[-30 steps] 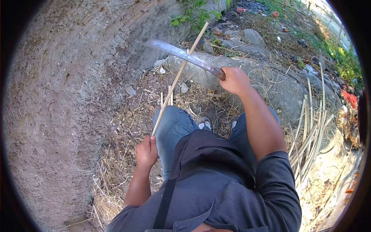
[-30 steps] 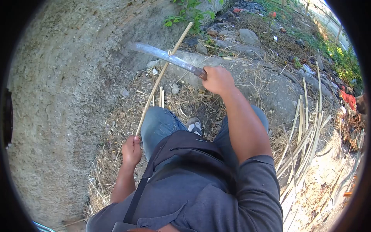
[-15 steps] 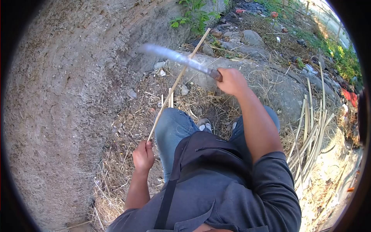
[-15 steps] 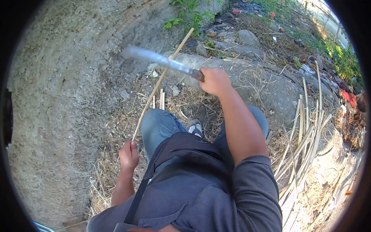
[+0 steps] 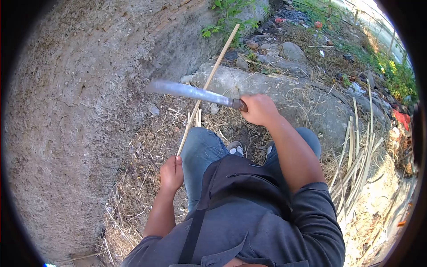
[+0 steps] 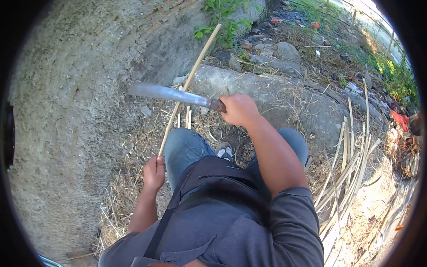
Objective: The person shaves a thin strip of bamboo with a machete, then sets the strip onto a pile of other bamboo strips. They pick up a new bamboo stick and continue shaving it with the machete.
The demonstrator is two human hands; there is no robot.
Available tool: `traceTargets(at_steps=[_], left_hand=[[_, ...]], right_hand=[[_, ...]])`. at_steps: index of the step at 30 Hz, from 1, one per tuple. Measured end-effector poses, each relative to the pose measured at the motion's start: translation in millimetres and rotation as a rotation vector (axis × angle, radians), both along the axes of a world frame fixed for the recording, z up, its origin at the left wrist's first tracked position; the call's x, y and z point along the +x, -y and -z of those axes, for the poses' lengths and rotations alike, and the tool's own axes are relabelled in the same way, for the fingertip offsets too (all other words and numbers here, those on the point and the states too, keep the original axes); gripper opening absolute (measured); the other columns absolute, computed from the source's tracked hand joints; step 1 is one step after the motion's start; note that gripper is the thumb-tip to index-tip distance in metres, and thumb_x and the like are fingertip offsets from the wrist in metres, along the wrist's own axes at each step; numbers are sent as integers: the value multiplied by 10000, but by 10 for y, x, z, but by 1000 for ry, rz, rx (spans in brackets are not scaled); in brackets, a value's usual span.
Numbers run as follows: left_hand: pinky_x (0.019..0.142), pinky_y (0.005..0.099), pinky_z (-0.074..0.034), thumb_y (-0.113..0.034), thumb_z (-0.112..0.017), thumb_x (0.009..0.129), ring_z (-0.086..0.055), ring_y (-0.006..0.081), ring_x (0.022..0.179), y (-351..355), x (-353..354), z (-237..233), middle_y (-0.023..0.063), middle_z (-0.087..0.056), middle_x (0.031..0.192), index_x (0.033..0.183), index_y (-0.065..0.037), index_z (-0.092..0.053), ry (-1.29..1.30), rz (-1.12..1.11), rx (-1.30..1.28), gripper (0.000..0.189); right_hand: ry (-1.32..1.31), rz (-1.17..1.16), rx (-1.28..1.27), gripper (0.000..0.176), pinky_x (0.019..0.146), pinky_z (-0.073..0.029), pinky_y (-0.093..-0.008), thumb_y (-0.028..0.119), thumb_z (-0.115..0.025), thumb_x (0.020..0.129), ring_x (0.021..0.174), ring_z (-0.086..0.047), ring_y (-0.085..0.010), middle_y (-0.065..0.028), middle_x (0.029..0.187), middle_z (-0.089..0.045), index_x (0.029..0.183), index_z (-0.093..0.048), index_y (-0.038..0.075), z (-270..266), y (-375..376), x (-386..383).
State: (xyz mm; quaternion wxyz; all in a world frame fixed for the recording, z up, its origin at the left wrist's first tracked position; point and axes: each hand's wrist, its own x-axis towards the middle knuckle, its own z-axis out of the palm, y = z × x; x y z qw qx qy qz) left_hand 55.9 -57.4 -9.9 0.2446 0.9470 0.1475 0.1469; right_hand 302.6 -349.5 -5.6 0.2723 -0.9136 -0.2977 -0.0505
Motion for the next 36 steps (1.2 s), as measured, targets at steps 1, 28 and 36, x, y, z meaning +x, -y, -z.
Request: traceTargets(at_steps=[1,28,36], left_hand=[[590,425,-448,-322,-502,1071,-570,307,591,0,48,40,176,-572,651,863,8,-589,49,54,27,400],[629,442,-479,-315,-483,1076,-642,375,669,43,166,92,205,-626,714,909,-3,-628,-86,118,-40,383],[642,441,-490,-301,-470,1080,-653,378,690,181,267,71,207,-642,731,920,-6,-634,-53,116,-78,374]], right_hand=[[55,-69,-46,192,755,-543,-515,222,-695,761,837,-699,-391,-160,816,-707,930,-683,132,20,-28,5],[-25,-21,-159,154,736,-552,-520,205,-683,766,827,-712,-374,-139,818,-718,904,-690,140,-35,2,-26],[126,-198,-114,175,725,-550,-499,202,-696,748,801,-712,-368,-128,791,-718,912,-690,139,38,-257,-187]])
